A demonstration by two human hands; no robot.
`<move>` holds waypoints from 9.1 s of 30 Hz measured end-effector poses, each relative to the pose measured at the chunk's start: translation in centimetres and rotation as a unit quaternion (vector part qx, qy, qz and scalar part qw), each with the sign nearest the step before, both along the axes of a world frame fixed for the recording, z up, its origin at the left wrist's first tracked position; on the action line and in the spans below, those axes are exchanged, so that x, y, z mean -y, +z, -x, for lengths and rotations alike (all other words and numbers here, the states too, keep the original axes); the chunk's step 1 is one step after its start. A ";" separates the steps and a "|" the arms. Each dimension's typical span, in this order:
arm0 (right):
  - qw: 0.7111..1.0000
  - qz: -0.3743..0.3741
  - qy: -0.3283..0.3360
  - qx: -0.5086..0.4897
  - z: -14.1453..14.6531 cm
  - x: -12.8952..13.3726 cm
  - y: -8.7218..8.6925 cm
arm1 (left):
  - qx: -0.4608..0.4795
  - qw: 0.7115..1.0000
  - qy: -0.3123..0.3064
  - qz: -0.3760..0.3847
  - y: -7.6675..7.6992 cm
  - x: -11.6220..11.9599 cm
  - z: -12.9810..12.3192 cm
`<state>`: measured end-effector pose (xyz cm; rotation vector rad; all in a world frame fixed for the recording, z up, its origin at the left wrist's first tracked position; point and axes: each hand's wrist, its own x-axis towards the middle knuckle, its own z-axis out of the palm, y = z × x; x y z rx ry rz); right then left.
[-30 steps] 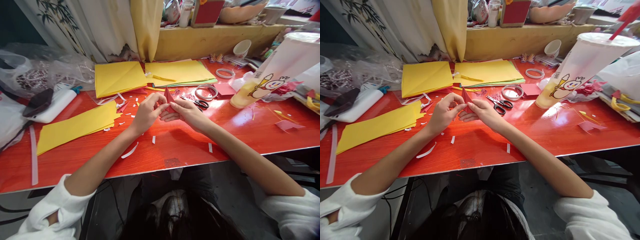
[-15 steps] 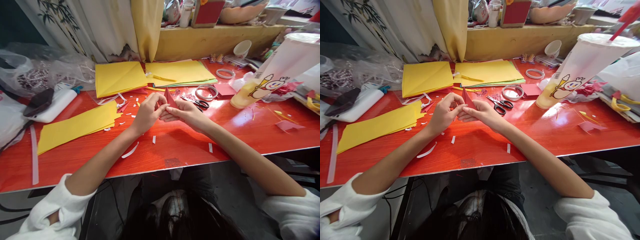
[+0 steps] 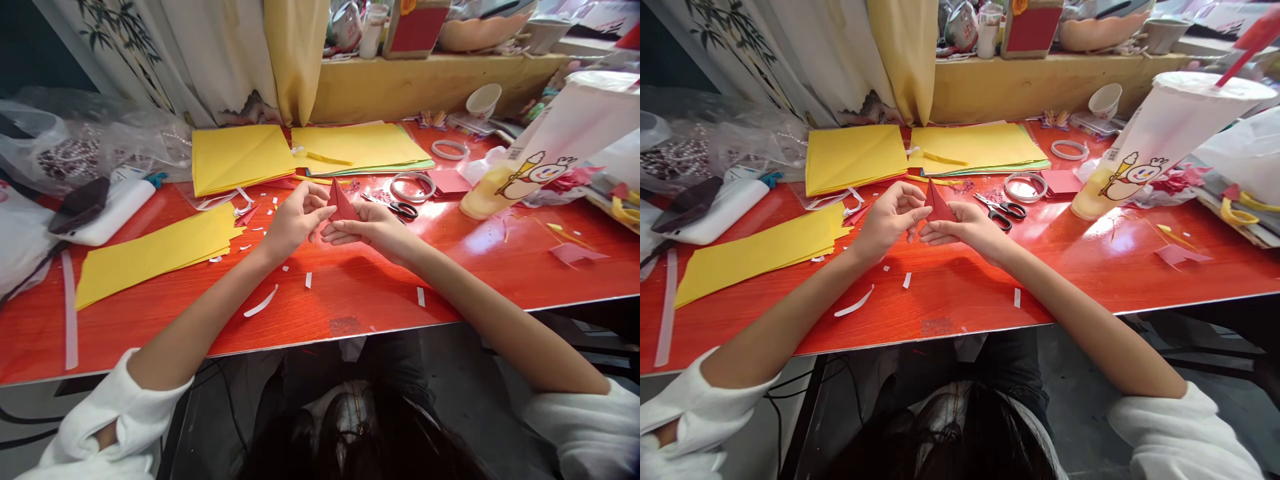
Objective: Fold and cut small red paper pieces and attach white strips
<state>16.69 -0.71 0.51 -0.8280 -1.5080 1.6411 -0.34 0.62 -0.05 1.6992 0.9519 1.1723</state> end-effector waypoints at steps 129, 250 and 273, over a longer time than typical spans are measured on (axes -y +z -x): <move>0.996 0.056 0.021 0.065 -0.5 -0.3 0.5 | -0.136 0.991 0.012 -0.018 1.7 0.2 1.0; 0.993 -0.071 -0.082 0.041 -0.3 -0.3 0.2 | -0.093 0.989 0.009 -0.116 1.8 0.9 0.7; 0.937 -0.266 -0.146 0.172 -0.5 -0.6 -0.1 | -0.073 0.996 -0.037 -0.048 1.5 0.4 0.7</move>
